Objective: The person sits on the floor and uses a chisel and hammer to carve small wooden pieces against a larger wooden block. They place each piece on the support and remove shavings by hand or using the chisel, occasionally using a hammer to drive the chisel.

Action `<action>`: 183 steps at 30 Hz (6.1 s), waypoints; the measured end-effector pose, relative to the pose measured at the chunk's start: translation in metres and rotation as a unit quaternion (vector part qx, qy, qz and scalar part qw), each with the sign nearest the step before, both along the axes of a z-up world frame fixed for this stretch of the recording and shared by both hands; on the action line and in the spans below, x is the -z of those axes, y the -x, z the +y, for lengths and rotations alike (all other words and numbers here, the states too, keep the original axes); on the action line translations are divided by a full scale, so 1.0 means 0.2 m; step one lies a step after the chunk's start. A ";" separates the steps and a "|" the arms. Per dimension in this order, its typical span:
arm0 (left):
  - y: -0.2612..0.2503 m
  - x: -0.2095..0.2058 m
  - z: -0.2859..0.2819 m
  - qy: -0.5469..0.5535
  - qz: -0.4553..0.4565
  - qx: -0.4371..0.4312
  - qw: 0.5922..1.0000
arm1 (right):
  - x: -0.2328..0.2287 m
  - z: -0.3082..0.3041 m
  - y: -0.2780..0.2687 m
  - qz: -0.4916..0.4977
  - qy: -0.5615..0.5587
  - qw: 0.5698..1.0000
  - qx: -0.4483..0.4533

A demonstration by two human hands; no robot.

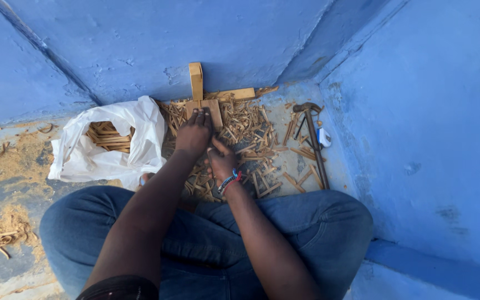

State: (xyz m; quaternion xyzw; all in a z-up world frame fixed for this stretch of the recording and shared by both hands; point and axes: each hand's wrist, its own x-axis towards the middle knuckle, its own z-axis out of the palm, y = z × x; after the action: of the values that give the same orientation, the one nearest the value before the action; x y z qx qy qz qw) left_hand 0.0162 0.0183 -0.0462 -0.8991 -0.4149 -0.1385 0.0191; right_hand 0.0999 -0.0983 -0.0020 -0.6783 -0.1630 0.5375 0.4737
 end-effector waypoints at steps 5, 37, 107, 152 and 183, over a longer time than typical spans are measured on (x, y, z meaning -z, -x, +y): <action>-0.03 -0.03 0.05 0.022 -0.018 0.002 1.000 | 0.13 0.07 -0.03 0.011 -0.032 0.999 0.002; 0.12 -0.19 -0.31 -0.061 -0.035 -0.038 0.997 | 0.05 -0.24 0.11 -0.057 -0.115 0.991 -0.034; 0.01 -0.07 -0.27 -0.007 -0.054 -0.009 0.998 | -0.04 -0.28 -0.01 0.043 -0.063 0.997 -0.027; 0.13 -0.20 -0.17 0.098 -0.120 -0.095 0.983 | 0.18 -0.05 -0.26 0.039 -0.090 0.986 0.136; 0.09 -0.20 -0.10 0.086 -0.077 -0.072 0.991 | -0.07 -0.24 0.00 0.023 -0.017 1.000 -0.004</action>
State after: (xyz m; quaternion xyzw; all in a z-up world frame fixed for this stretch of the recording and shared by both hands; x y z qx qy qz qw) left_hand -0.0026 -0.0014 -0.0054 -0.8517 -0.4895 -0.1688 -0.0804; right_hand 0.1006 -0.1459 0.0115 -0.6568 -0.1638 0.5522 0.4866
